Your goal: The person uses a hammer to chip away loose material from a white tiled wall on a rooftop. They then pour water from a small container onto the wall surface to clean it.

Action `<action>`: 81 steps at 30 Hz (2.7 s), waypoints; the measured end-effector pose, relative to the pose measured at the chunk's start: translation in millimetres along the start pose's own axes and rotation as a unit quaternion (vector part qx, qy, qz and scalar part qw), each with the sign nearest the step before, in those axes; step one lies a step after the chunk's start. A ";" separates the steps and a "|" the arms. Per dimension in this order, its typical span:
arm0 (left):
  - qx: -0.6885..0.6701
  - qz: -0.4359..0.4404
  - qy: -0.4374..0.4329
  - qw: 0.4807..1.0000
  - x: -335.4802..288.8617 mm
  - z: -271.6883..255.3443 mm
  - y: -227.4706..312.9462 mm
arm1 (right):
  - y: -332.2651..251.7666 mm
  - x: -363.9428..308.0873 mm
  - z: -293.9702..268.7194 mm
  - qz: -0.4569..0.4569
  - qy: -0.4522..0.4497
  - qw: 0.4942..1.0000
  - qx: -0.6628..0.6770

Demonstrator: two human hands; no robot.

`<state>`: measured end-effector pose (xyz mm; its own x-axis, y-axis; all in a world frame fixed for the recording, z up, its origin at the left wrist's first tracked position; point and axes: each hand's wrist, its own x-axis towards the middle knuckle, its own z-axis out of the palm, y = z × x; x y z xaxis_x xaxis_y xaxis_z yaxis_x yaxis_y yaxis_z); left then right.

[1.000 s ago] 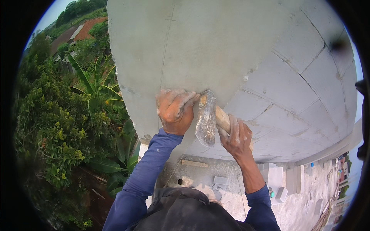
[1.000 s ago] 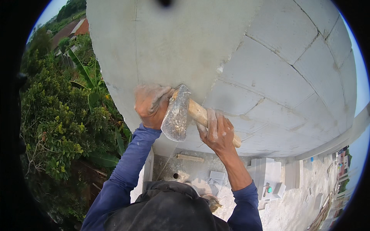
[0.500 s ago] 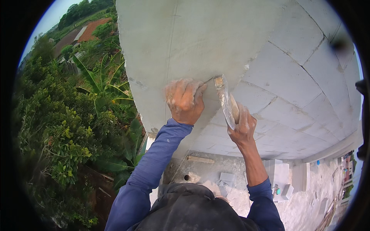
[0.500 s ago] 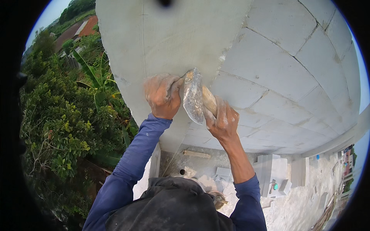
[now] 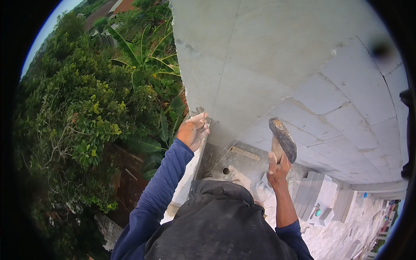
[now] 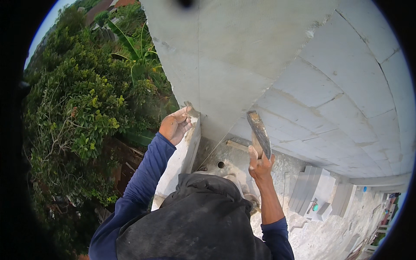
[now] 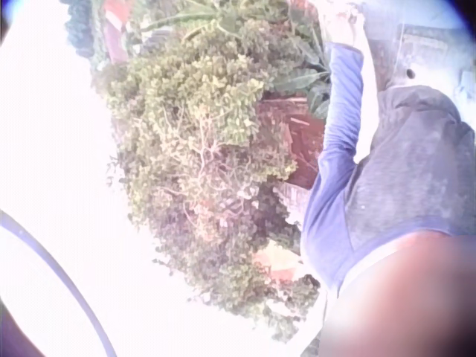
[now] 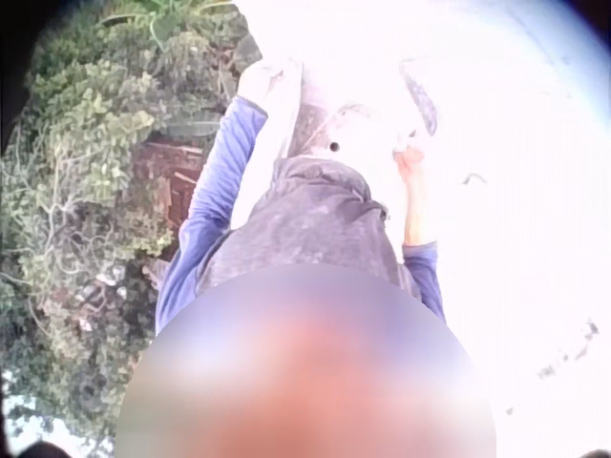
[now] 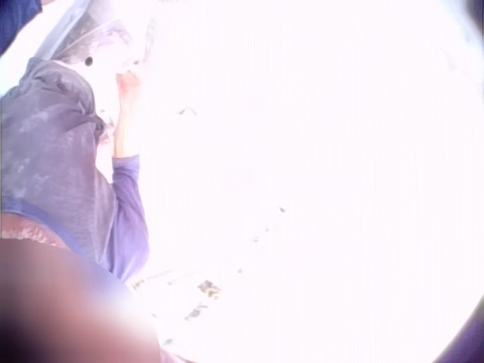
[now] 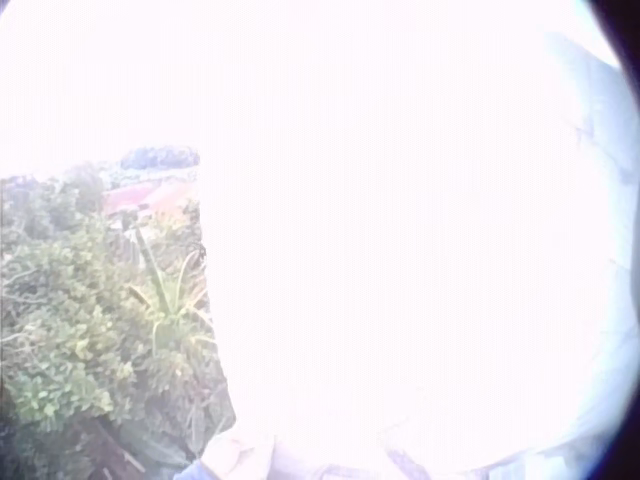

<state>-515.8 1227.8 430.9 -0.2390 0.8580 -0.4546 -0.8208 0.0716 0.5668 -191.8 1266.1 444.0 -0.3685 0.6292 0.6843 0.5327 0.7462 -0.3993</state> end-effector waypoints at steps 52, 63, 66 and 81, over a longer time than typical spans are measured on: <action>0.203 -0.119 -0.054 0.970 91.8 22.5 55.6 | 7.6 52.4 98.2 -0.171 -0.195 0.965 -0.043; 0.166 -0.133 -0.093 0.973 98.1 12.6 53.6 | -1.5 69.6 109.2 -0.187 -0.188 0.962 -0.055; 0.203 -0.128 -0.102 0.965 102.4 10.3 56.3 | -1.7 65.3 105.7 -0.177 -0.191 0.964 -0.055; 0.195 -0.102 -0.068 0.973 95.8 14.6 47.8 | 12.5 66.6 107.4 -0.231 -0.176 0.956 -0.048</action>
<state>-570.3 1320.9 424.5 0.0022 0.8632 -0.5048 -0.5782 0.4129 0.7037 -291.4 1340.6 419.0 -0.8053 0.2848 0.5200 0.3131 0.9491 -0.0350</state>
